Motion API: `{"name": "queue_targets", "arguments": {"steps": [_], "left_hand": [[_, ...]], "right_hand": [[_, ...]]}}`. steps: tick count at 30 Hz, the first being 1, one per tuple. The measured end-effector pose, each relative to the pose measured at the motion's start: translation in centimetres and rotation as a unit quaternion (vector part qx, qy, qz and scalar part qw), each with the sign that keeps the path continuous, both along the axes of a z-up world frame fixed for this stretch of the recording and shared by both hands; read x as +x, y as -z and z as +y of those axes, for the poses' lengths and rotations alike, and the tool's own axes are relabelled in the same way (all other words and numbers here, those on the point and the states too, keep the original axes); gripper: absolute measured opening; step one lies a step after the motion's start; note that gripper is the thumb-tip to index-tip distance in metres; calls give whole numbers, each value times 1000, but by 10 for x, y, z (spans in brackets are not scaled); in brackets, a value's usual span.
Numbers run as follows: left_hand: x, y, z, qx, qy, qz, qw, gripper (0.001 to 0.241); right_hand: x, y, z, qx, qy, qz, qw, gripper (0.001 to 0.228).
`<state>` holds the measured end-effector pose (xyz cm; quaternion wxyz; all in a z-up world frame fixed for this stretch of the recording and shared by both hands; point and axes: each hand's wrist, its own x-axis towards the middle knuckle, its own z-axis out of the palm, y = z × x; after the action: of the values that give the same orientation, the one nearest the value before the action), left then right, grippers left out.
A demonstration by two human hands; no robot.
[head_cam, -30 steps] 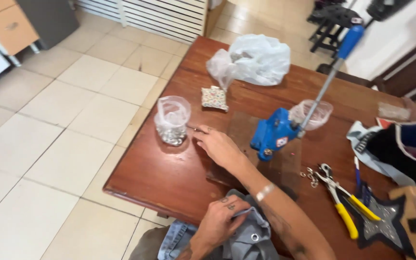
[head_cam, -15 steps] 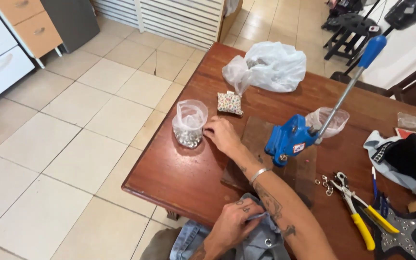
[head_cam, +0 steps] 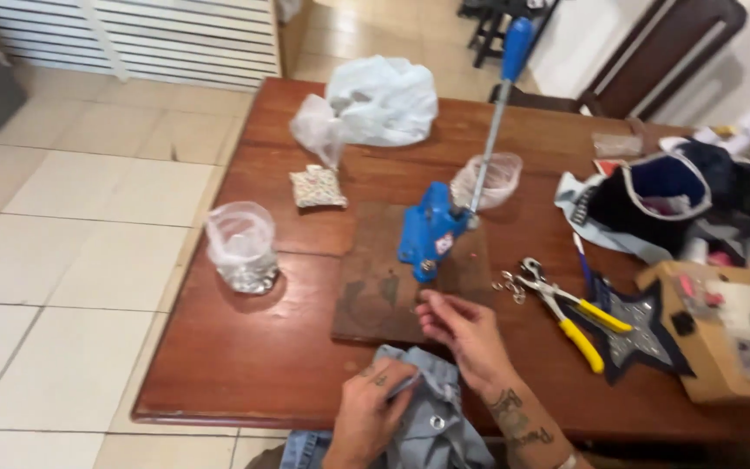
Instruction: Attaching metal rivets to denim jeans using a manual hand-operated press machine.
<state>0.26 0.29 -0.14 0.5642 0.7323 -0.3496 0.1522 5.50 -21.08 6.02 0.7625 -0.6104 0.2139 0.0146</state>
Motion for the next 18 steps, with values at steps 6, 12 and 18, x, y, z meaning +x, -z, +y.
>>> {"name": "queue_targets", "arguments": {"steps": [6, 12, 18], "left_hand": [[-1, -2, -3, 26, -35, -2, 999, 12], [-4, -10, 1, 62, -47, 34, 996, 12], [-6, -21, 2, 39, -40, 17, 998, 8]], "right_hand": [[11, -8, -44, -98, 185, -132, 969, 39], [51, -25, -37, -170, 24, -213, 962, 31], [58, -33, -38, -165, -29, -150, 974, 28]]}}
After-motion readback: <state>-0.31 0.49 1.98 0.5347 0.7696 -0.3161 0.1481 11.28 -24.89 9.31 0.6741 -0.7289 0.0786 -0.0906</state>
